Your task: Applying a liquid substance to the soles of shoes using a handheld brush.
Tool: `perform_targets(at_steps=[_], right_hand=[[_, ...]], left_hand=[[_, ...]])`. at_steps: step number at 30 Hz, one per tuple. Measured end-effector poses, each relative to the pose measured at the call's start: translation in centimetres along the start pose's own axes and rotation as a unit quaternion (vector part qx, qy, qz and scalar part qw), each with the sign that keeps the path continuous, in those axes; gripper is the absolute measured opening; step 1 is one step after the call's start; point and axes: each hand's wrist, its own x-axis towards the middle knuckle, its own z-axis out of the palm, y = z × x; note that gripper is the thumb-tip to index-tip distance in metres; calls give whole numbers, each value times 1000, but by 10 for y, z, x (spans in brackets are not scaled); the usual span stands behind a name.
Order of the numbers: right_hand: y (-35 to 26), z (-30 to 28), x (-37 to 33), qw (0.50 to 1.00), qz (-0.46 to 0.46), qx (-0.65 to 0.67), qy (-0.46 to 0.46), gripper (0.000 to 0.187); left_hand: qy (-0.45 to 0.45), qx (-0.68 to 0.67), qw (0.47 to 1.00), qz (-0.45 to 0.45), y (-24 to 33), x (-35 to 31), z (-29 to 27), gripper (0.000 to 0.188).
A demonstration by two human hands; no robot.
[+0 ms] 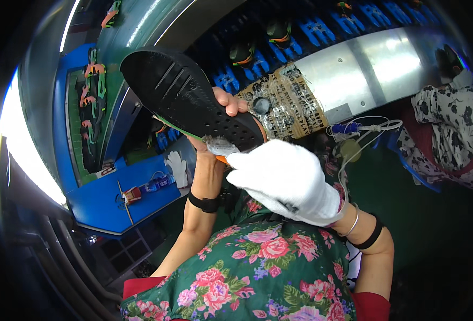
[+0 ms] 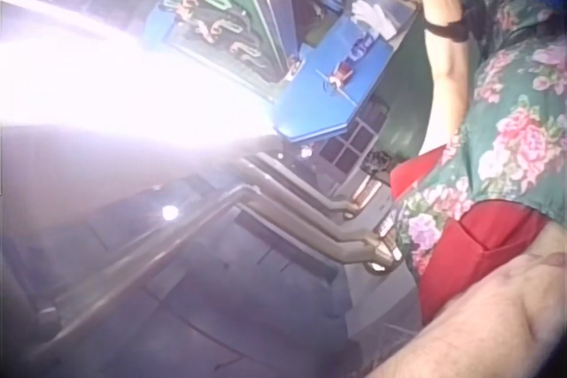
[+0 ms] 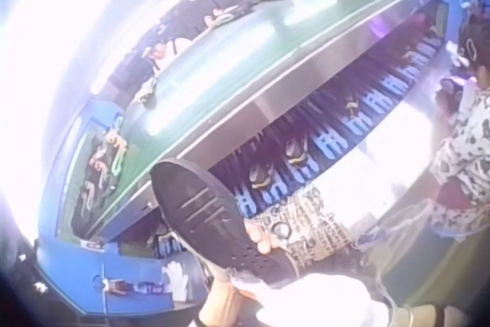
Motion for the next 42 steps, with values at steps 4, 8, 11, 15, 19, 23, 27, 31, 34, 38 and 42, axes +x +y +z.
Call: perform_targets(at_steps=[4,8,11,15,19,23,27,31,34,38,42], right_hand=[[9,-16,2,996,61,71,13,30],[1,-4,-2,999,-9,-34,20,26],[-1,-8,3,998,52,24,6,29],[12,-15,-4,997,60,41,34,32],[3,-12,-1,1000,27,-4,7,29],[12,-18,-5,992,86,84,48,31],[4,-18,-5,999,36,-10,23,28],[3,-23,-6,989,112,91,27,24],[3,-17,-13,999,29,-29,21,23],[4,-24,-14,998,55,18,20,28],[2,-14,-27,999,8,-35,18,37]], left_hand=[[-4,-4,1000,-7,2,9,6,67],[-37,4,999,28,6,16,5,62],[-46,29,998,39,6,18,6,60],[-39,34,998,46,7,20,4,57],[-43,41,997,40,11,24,8,57],[-60,62,996,34,11,29,4,52],[-66,64,994,54,6,28,4,48],[-82,83,992,53,7,32,2,46],[-95,89,990,50,5,33,5,44],[-86,104,990,46,4,32,5,44],[-68,74,995,8,1,29,3,52]])
